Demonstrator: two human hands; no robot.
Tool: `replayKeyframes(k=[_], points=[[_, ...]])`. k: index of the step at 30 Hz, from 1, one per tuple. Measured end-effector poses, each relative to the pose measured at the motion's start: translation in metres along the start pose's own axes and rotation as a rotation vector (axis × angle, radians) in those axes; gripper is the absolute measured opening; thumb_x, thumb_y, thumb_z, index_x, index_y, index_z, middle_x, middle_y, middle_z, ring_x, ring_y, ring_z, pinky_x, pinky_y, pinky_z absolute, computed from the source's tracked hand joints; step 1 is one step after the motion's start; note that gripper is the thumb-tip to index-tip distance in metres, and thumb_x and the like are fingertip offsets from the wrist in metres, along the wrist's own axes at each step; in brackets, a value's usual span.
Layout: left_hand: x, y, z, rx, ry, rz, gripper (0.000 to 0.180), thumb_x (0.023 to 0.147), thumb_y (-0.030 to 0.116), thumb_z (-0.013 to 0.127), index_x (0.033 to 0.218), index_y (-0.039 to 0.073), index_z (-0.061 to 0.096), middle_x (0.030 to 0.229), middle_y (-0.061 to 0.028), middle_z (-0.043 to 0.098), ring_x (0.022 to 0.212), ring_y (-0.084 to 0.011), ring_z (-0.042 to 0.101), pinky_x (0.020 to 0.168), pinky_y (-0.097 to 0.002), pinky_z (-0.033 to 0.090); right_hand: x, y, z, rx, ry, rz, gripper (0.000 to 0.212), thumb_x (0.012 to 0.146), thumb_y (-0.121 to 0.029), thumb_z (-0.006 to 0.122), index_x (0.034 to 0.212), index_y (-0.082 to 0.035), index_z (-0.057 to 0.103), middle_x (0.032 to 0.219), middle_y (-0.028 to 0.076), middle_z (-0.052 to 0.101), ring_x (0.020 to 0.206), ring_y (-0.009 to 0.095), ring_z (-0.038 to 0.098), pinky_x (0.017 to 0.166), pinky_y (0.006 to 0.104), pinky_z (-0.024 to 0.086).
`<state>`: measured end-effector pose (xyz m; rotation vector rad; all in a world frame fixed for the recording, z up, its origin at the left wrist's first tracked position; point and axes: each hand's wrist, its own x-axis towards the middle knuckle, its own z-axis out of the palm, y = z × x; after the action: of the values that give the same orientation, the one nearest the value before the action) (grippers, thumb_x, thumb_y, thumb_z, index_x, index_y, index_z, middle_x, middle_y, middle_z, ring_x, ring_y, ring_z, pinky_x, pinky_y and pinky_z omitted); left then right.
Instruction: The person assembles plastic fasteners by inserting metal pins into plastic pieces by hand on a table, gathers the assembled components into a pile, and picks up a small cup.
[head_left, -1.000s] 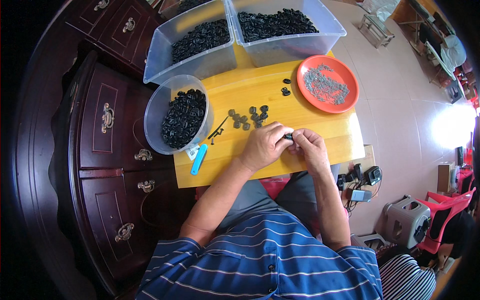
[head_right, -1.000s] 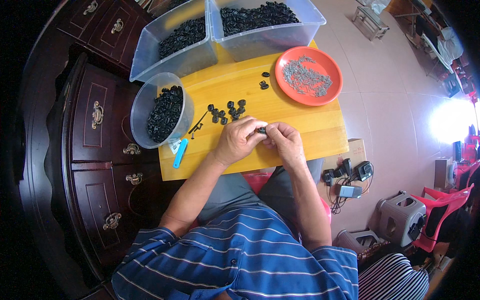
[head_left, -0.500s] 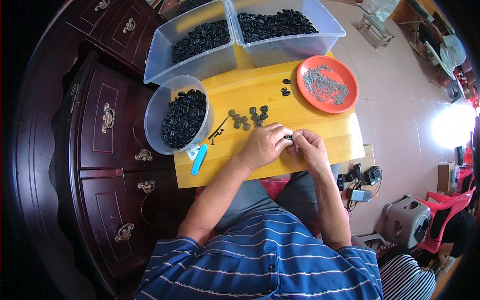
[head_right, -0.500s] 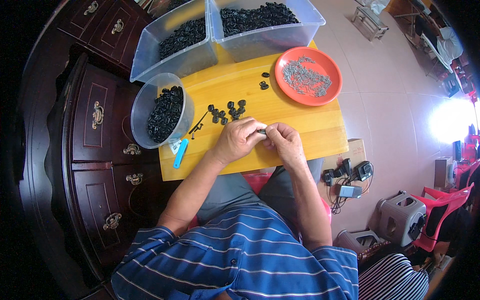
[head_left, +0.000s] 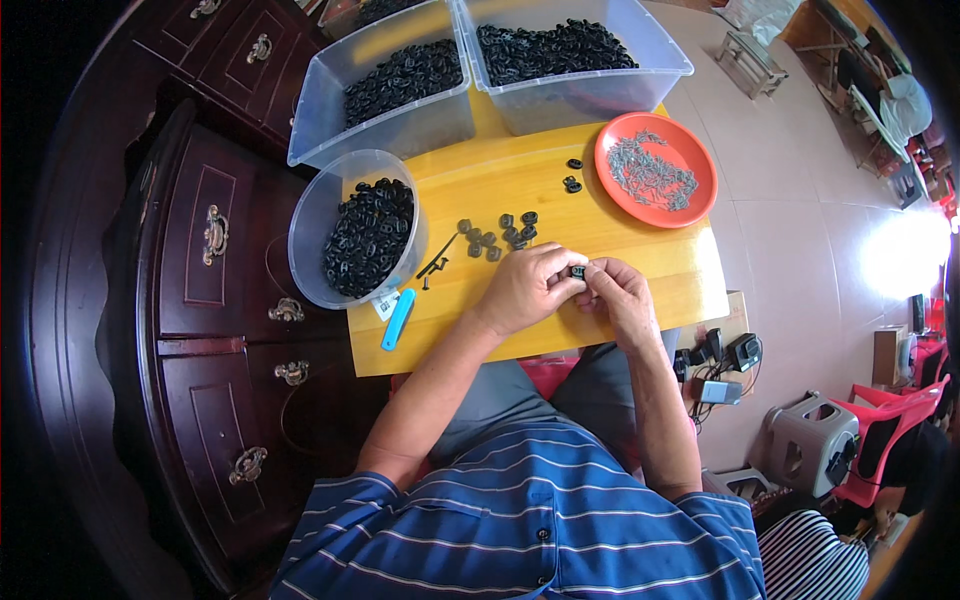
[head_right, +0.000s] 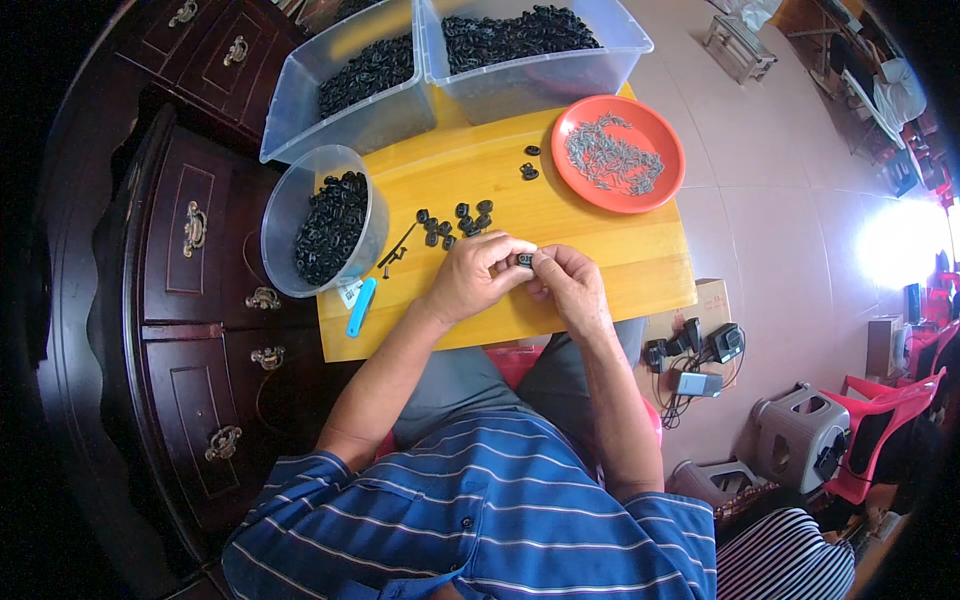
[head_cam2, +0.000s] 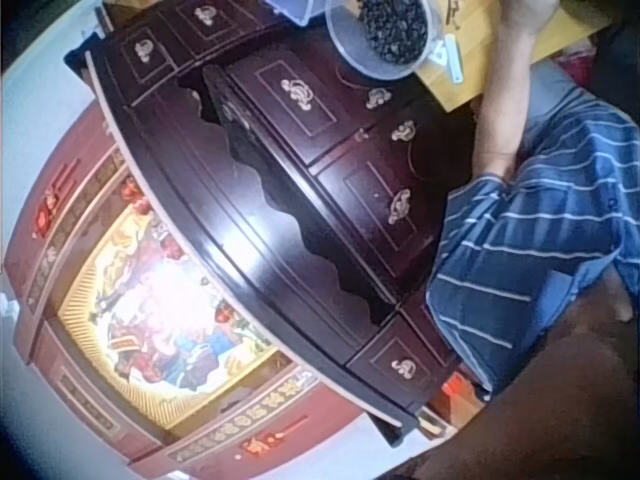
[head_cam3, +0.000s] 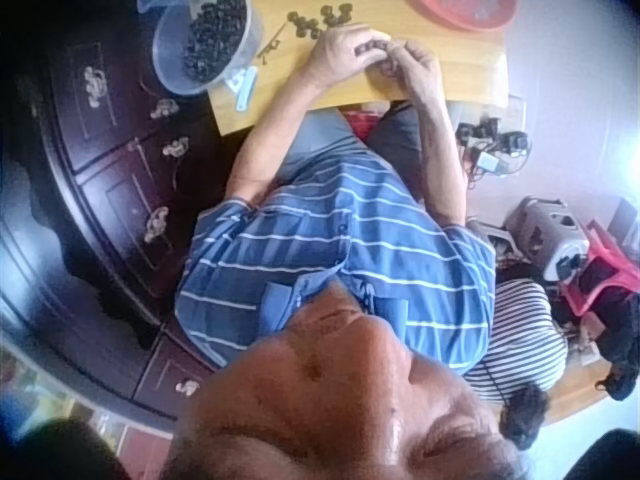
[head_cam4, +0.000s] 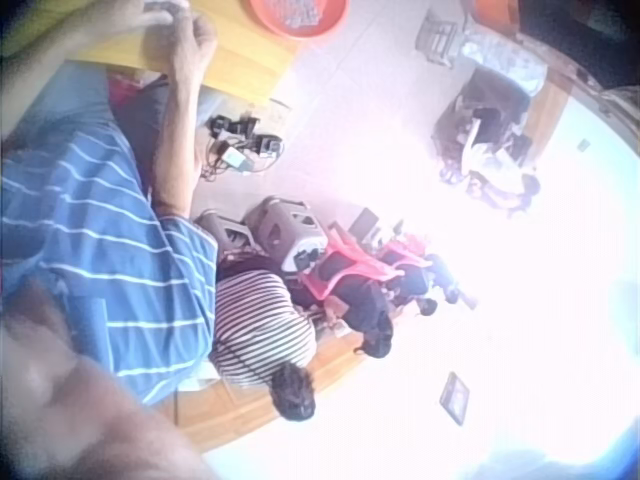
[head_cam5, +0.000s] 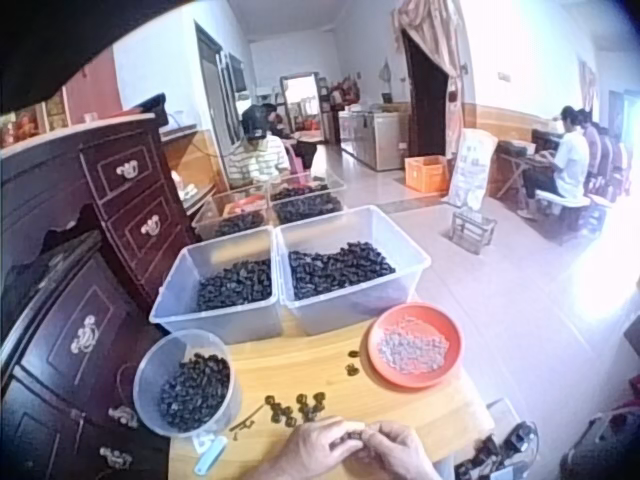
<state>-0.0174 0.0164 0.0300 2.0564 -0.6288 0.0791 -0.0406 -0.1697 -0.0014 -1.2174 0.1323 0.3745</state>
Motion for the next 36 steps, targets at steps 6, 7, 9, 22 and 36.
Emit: replayKeyframes(k=[6, 7, 9, 22, 36], points=[[-0.002, 0.000, 0.004, -0.013, 0.043, -0.004, 0.023, 0.082, 0.005, 0.080, 0.104, 0.006, 0.072, 0.074, -0.0063, 0.062, 0.062, -0.0170, 0.062, 0.058, -0.0313, 0.050, 0.002, 0.001, -0.002, 0.018, 0.005, 0.025, 0.020, 0.103, -0.020, 0.061, 0.102, -0.002, 0.069, 0.083, 0.000, 0.066, 0.073, 0.007, 0.060, 0.069, 0.0223, 0.049], [-0.002, -0.001, 0.004, -0.015, 0.047, -0.003, 0.022, 0.083, 0.005, 0.080, 0.103, 0.006, 0.072, 0.075, -0.0065, 0.063, 0.062, -0.0171, 0.062, 0.058, -0.0313, 0.050, 0.002, 0.002, -0.003, 0.018, -0.001, 0.024, 0.020, 0.103, -0.021, 0.061, 0.102, -0.002, 0.069, 0.083, 0.000, 0.066, 0.073, 0.007, 0.060, 0.069, 0.0223, 0.049], [-0.001, -0.001, 0.004, -0.017, 0.050, -0.001, 0.021, 0.083, 0.005, 0.079, 0.103, 0.006, 0.072, 0.075, -0.0068, 0.063, 0.062, -0.0172, 0.062, 0.058, -0.0312, 0.050, 0.002, 0.001, -0.002, 0.015, 0.006, 0.030, 0.020, 0.103, -0.021, 0.061, 0.102, -0.002, 0.069, 0.083, 0.000, 0.066, 0.073, 0.007, 0.060, 0.069, 0.0223, 0.049], [-0.007, 0.001, 0.002, 0.025, 0.018, -0.061, 0.015, 0.086, 0.008, 0.074, 0.100, 0.007, 0.069, 0.083, -0.0124, 0.069, 0.072, -0.0314, 0.069, 0.062, -0.0399, 0.053, 0.003, 0.005, -0.002, -0.065, 0.009, 0.030, 0.019, 0.104, -0.022, 0.062, 0.103, -0.004, 0.068, 0.087, -0.001, 0.066, 0.076, 0.006, 0.060, 0.070, 0.0221, 0.050], [-0.016, -0.029, -0.008, 0.375, 0.212, -0.153, 0.034, 0.088, 0.011, 0.070, 0.121, 0.007, 0.063, 0.093, -0.0125, 0.069, 0.080, -0.0320, 0.070, 0.069, -0.0434, 0.056, 0.023, 0.000, 0.005, -0.203, 0.086, -0.160, 0.020, 0.099, -0.020, 0.067, 0.110, -0.003, 0.064, 0.087, 0.002, 0.070, 0.071, 0.010, 0.064, 0.065, 0.0254, 0.050]])
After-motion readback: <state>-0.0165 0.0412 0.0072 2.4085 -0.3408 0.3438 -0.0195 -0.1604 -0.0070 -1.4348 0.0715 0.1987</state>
